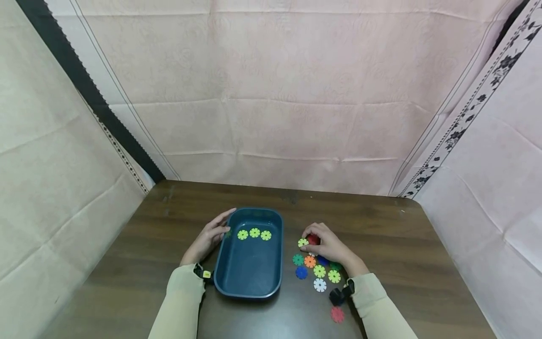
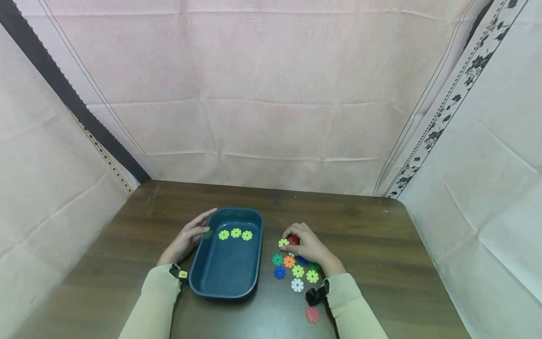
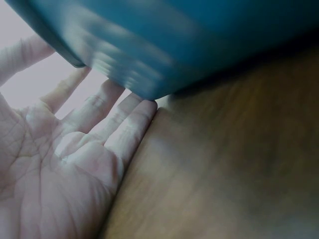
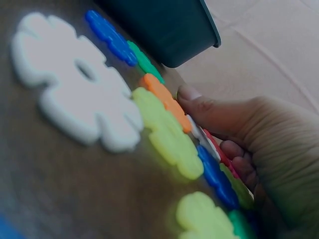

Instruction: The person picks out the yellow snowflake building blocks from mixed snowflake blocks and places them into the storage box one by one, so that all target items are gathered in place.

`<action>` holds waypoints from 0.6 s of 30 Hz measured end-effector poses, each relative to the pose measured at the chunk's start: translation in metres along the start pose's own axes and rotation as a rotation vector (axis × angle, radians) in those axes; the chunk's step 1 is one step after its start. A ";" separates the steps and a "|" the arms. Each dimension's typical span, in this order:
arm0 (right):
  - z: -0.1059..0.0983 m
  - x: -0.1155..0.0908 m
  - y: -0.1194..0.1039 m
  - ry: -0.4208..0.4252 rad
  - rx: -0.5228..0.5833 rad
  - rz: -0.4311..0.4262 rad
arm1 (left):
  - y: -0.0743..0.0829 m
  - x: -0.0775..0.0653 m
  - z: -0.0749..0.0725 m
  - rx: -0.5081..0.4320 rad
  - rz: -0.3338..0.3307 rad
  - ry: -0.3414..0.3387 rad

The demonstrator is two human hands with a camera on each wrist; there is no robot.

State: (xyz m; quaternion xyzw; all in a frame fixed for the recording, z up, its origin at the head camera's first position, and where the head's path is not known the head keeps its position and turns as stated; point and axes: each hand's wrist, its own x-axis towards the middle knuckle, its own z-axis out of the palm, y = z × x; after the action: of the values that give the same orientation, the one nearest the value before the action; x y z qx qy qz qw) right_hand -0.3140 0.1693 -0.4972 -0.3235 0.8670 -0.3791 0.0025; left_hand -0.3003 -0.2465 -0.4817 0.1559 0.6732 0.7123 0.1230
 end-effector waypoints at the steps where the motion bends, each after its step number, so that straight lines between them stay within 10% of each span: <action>1: 0.000 0.000 0.000 0.003 0.005 0.008 | 0.000 0.000 0.000 -0.001 0.002 0.000; 18: -0.001 -0.004 -0.002 0.027 0.069 0.093 | -0.001 0.000 0.000 0.001 -0.001 0.006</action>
State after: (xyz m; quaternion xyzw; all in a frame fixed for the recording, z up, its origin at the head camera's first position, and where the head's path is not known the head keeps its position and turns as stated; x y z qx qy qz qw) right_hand -0.3095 0.1711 -0.4959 -0.2773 0.8676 -0.4124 0.0195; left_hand -0.3001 -0.2466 -0.4832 0.1535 0.6741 0.7123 0.1215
